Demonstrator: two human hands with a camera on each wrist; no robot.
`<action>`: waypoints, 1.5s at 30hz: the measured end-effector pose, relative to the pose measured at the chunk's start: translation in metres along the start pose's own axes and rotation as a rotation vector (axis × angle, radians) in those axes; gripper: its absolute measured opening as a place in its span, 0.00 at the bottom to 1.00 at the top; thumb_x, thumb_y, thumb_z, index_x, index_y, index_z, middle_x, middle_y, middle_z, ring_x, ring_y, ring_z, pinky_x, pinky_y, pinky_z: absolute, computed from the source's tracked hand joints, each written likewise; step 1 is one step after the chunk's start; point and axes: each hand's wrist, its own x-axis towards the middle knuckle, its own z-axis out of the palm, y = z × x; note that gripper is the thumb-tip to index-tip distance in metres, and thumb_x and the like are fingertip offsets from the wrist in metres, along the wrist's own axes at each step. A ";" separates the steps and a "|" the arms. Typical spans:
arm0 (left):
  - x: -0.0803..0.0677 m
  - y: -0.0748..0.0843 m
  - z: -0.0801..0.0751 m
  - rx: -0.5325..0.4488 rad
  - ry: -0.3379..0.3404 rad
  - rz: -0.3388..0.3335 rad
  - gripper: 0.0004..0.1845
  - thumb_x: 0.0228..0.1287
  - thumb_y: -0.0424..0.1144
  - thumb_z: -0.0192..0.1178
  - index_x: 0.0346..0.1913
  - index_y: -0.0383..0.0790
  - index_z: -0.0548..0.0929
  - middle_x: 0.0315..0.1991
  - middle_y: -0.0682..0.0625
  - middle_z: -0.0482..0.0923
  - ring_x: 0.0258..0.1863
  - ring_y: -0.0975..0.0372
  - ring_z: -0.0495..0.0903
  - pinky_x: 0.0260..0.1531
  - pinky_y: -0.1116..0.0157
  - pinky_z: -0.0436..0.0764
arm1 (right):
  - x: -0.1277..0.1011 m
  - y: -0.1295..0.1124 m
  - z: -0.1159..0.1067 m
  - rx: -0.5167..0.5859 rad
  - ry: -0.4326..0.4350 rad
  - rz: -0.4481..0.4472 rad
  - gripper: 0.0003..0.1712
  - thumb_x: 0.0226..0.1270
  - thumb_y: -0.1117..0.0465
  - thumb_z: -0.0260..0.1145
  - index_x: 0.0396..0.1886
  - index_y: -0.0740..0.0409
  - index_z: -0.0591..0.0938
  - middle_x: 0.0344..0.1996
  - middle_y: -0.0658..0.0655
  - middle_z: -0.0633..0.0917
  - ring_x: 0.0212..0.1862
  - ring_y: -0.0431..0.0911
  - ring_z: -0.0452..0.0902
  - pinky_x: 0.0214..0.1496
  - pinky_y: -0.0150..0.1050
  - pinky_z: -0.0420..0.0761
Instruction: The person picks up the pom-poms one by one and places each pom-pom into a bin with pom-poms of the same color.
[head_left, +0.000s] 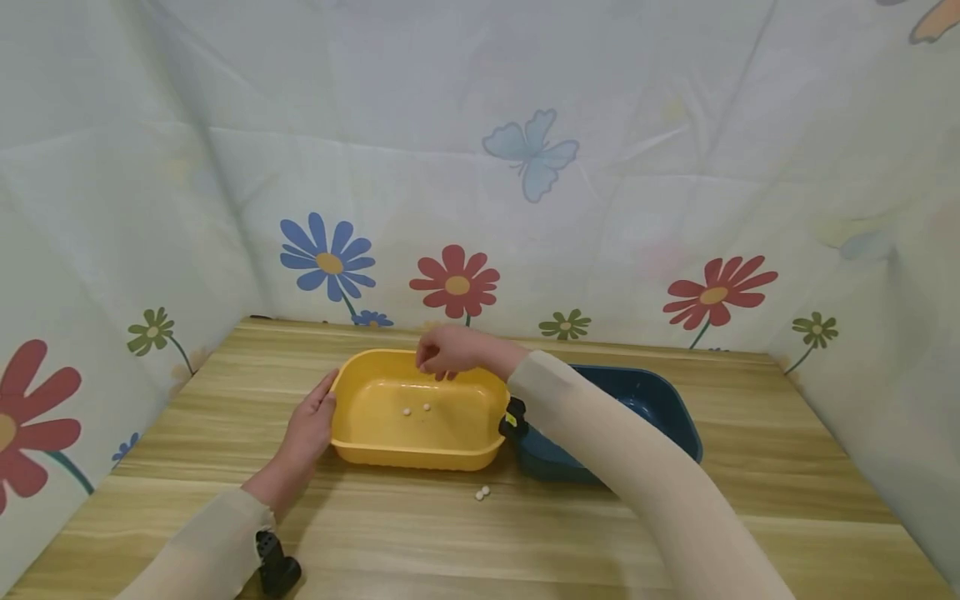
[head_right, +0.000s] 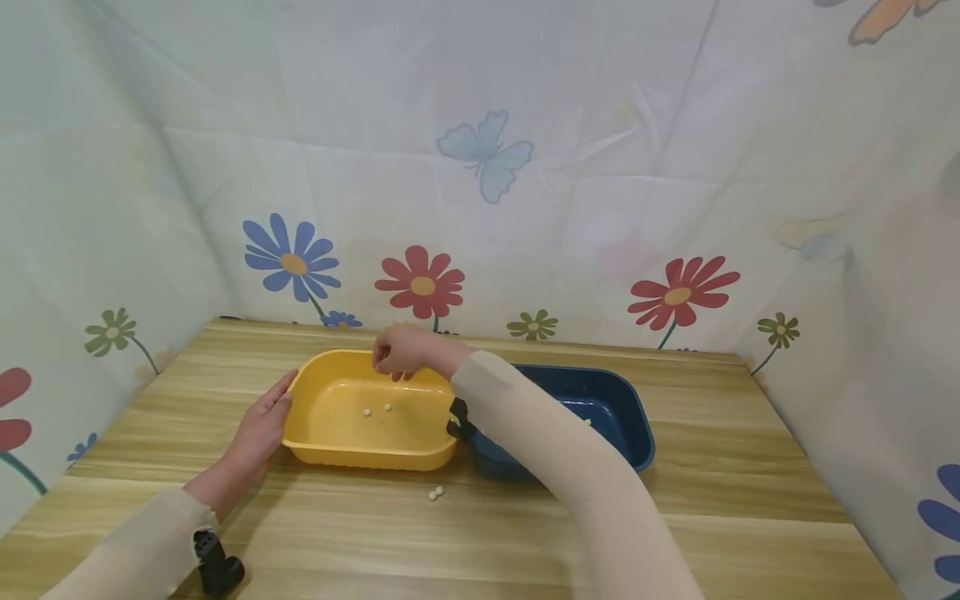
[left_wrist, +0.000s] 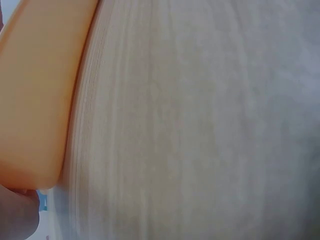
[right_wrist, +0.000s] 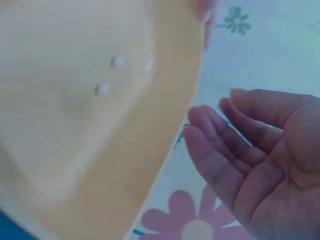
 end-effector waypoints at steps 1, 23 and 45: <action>0.000 0.000 0.000 -0.004 -0.001 0.001 0.29 0.85 0.39 0.32 0.84 0.43 0.45 0.84 0.41 0.41 0.84 0.46 0.44 0.83 0.47 0.51 | -0.005 -0.001 0.000 0.014 0.014 -0.019 0.09 0.77 0.62 0.62 0.49 0.62 0.83 0.48 0.64 0.86 0.45 0.52 0.85 0.46 0.32 0.88; 0.000 0.000 0.000 0.005 0.004 -0.009 0.29 0.86 0.40 0.32 0.84 0.44 0.45 0.84 0.41 0.41 0.84 0.45 0.45 0.83 0.47 0.52 | -0.104 0.011 0.076 0.445 0.113 -0.201 0.13 0.75 0.61 0.65 0.52 0.65 0.82 0.41 0.60 0.85 0.37 0.39 0.79 0.43 0.30 0.85; 0.000 0.000 0.001 0.020 -0.006 -0.024 0.30 0.86 0.42 0.31 0.84 0.47 0.43 0.85 0.43 0.38 0.85 0.46 0.43 0.83 0.47 0.51 | -0.126 0.018 0.136 0.488 -0.061 -0.205 0.12 0.68 0.64 0.71 0.48 0.65 0.84 0.39 0.61 0.89 0.36 0.25 0.77 0.44 0.21 0.79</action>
